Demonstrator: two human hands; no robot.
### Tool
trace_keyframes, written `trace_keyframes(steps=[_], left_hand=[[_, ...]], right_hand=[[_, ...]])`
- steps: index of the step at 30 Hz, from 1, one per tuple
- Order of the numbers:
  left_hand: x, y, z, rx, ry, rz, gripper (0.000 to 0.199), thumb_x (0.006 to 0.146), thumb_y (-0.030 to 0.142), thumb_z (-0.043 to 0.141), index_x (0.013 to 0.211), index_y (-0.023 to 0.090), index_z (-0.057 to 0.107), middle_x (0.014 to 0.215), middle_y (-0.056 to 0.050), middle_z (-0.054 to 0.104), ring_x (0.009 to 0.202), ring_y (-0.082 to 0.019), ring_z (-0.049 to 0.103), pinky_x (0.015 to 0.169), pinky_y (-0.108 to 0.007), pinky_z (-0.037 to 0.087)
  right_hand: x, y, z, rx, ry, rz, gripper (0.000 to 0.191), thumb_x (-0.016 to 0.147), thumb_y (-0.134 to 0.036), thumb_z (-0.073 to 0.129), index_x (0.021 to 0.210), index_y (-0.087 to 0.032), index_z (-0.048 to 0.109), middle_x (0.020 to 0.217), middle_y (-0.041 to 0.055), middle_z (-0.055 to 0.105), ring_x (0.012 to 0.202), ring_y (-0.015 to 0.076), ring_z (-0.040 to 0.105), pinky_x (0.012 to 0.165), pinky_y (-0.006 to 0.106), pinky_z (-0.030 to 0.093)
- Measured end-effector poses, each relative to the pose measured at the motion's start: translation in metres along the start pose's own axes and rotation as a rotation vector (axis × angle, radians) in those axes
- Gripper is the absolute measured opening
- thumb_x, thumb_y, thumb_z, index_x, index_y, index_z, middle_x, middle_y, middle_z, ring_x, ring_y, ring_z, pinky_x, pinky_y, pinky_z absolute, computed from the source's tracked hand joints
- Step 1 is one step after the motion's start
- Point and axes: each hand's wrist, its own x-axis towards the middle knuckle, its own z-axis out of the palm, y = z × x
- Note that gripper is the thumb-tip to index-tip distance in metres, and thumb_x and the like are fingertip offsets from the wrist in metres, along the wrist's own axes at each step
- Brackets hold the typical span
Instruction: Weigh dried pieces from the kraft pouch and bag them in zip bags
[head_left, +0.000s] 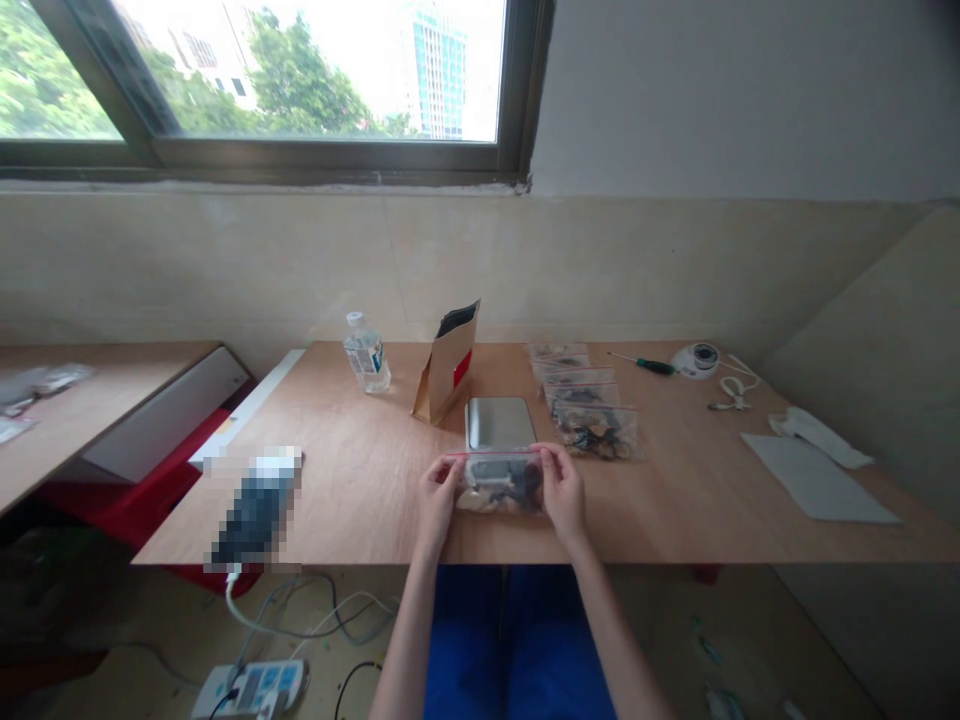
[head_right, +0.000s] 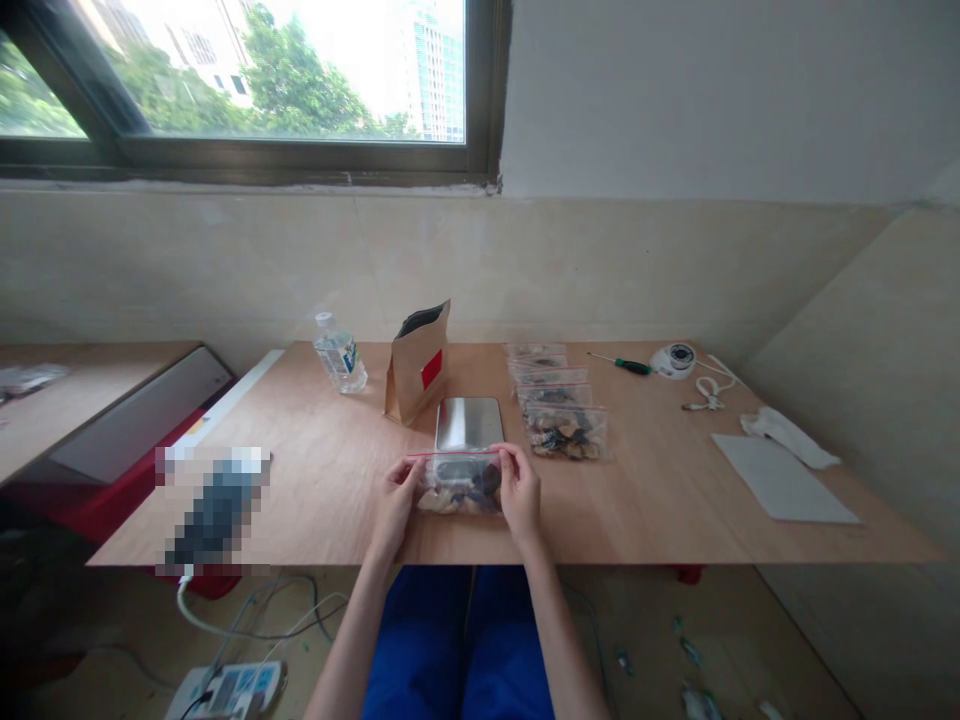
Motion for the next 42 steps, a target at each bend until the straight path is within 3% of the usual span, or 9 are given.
trace_keyframes(steps=[9, 13, 16, 21, 29, 37, 42], left_hand=[[0.007, -0.008, 0.013, -0.005, 0.043, -0.011, 0.037, 0.069, 0.049, 0.066, 0.075, 0.012, 0.062, 0.049, 0.006, 0.041, 0.042, -0.004, 0.034, 0.040, -0.017, 0.025], [0.007, -0.009, 0.013, 0.020, 0.045, -0.010, 0.040, 0.071, 0.051, 0.063, 0.078, 0.013, 0.063, 0.051, 0.006, 0.042, 0.041, -0.004, 0.033, 0.039, -0.016, 0.022], [0.007, -0.010, 0.011, 0.044, 0.058, 0.003, 0.040, 0.073, 0.052, 0.060, 0.080, 0.012, 0.065, 0.051, 0.006, 0.043, 0.042, -0.004, 0.035, 0.040, -0.016, 0.024], [0.006, -0.009, 0.008, 0.027, 0.097, -0.018, 0.039, 0.072, 0.052, 0.061, 0.076, 0.013, 0.065, 0.049, 0.005, 0.045, 0.044, -0.006, 0.039, 0.042, -0.017, 0.029], [0.004, -0.004, 0.009, -0.003, 0.127, -0.023, 0.035, 0.069, 0.045, 0.066, 0.083, 0.012, 0.068, 0.062, -0.001, 0.059, 0.055, -0.010, 0.051, 0.051, -0.019, 0.038], [0.005, -0.007, 0.007, 0.052, 0.122, 0.059, 0.030, 0.073, 0.041, 0.064, 0.085, 0.013, 0.068, 0.072, -0.002, 0.064, 0.066, -0.011, 0.055, 0.064, -0.021, 0.041], [0.006, -0.011, 0.006, 0.073, 0.149, 0.078, 0.031, 0.073, 0.041, 0.063, 0.084, 0.013, 0.068, 0.074, -0.004, 0.066, 0.070, -0.013, 0.057, 0.068, -0.023, 0.042]], right_hand=[[0.008, 0.035, -0.006, -0.160, 0.114, -0.049, 0.035, 0.087, -0.046, 0.044, 0.094, -0.018, 0.062, 0.096, 0.0111, 0.067, 0.087, 0.0221, 0.062, 0.077, 0.035, 0.049], [0.010, 0.032, -0.007, -0.026, 0.131, 0.083, 0.038, 0.084, -0.050, 0.048, 0.095, -0.015, 0.060, 0.088, 0.0107, 0.067, 0.069, 0.0182, 0.061, 0.060, 0.029, 0.049], [0.011, 0.030, -0.008, 0.061, 0.060, 0.178, 0.041, 0.082, -0.051, 0.050, 0.097, -0.015, 0.059, 0.082, 0.0080, 0.066, 0.061, 0.0157, 0.057, 0.053, 0.026, 0.046], [0.009, 0.032, -0.008, 0.068, -0.057, 0.167, 0.036, 0.077, -0.050, 0.058, 0.083, -0.015, 0.062, 0.078, 0.0055, 0.065, 0.072, 0.0180, 0.059, 0.064, 0.027, 0.047], [0.010, 0.038, -0.011, 0.124, 0.068, 0.193, 0.037, 0.071, -0.051, 0.064, 0.082, -0.016, 0.063, 0.076, 0.0052, 0.066, 0.070, 0.0183, 0.060, 0.065, 0.029, 0.047], [0.009, 0.033, -0.013, 0.137, 0.066, 0.197, 0.037, 0.076, -0.050, 0.059, 0.089, -0.016, 0.063, 0.087, 0.0079, 0.068, 0.083, 0.0211, 0.062, 0.076, 0.033, 0.048], [0.009, 0.033, -0.012, 0.131, 0.079, 0.168, 0.034, 0.078, -0.048, 0.059, 0.088, -0.016, 0.062, 0.085, 0.0071, 0.067, 0.080, 0.0194, 0.062, 0.073, 0.030, 0.048]])
